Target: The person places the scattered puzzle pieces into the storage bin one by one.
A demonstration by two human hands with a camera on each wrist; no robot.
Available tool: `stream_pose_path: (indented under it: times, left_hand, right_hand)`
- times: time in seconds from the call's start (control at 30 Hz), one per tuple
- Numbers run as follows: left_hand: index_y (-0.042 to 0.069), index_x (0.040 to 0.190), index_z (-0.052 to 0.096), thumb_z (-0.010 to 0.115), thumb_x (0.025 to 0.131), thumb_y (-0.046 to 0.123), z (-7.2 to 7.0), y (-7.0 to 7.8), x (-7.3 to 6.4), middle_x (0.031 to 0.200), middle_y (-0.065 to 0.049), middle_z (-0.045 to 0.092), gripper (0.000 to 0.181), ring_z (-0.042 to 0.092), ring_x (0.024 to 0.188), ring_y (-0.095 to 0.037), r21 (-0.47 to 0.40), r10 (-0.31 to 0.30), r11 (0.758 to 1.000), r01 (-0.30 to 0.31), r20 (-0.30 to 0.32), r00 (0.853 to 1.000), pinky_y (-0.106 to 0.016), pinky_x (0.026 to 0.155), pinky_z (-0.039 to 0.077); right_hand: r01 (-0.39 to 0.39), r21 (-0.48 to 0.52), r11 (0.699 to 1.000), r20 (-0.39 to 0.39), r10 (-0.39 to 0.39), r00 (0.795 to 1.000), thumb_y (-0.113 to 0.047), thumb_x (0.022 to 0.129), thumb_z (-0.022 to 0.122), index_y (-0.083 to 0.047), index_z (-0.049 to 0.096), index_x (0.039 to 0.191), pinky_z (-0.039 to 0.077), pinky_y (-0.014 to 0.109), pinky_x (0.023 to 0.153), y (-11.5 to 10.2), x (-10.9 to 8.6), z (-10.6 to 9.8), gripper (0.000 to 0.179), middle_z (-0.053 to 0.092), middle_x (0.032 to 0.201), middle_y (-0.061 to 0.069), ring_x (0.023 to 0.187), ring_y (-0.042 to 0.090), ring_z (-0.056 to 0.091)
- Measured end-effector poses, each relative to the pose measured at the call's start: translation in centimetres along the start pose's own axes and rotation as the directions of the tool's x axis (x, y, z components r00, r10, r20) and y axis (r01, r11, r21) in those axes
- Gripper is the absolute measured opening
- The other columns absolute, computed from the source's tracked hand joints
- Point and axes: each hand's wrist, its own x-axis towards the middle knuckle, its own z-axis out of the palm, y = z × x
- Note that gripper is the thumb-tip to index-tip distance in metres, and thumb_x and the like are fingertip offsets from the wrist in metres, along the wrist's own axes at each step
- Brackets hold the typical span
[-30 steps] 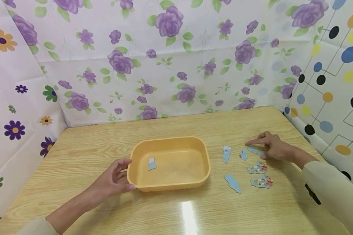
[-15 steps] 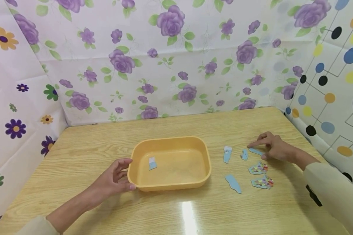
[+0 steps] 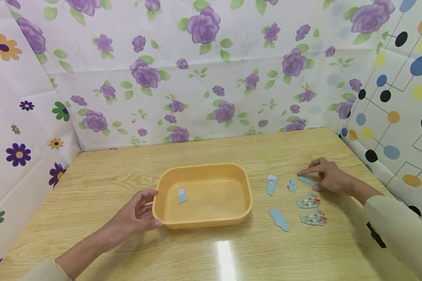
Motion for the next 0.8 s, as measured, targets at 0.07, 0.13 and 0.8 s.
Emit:
stream_pose_path:
  times: [0.07, 0.13, 0.8]
  left_hand:
    - [0.007, 0.143, 0.023, 0.082, 0.077, 0.011, 0.01, -0.01, 0.01, 0.152, -0.014, 0.025, 0.089, 0.033, 0.137, -0.037, 0.001, 0.002, 1.0, -0.002, -0.001, 1.0, -0.025, 0.102, 0.048]
    - [0.007, 0.143, 0.024, 0.082, 0.076, 0.01, 0.01, -0.01, 0.02, 0.152, -0.014, 0.026, 0.089, 0.033, 0.137, -0.036, -0.002, 0.003, 1.0, -0.003, -0.005, 1.0, -0.025, 0.102, 0.048]
    - [0.008, 0.142, 0.026, 0.083, 0.075, 0.01, 0.0, -0.12, 0.08, 0.152, -0.012, 0.027, 0.088, 0.033, 0.137, -0.034, -0.01, -0.006, 1.0, 0.006, -0.021, 1.0, -0.024, 0.103, 0.047]
  right_hand:
    - [0.005, 0.002, 1.0, -0.001, -0.005, 1.0, -0.005, 0.075, 0.08, -0.01, 0.069, 0.119, 0.043, 0.02, 0.076, 0.09, 0.01, 0.0, 0.046, 0.044, 0.118, 0.009, 0.098, 0.002, 0.037]
    - [0.016, 0.004, 1.0, -0.003, -0.016, 1.0, -0.005, 0.075, 0.079, -0.01, 0.068, 0.12, 0.043, 0.019, 0.076, 0.15, -0.02, 0.0, 0.046, 0.044, 0.118, 0.009, 0.099, 0.001, 0.037]
    - [-0.08, 0.017, 0.997, 0.032, 0.079, 0.996, -0.008, 0.079, 0.078, -0.004, 0.064, 0.124, 0.045, 0.025, 0.079, -0.49, 0.14, -0.35, 0.048, 0.042, 0.123, 0.021, 0.107, 0.031, 0.042]
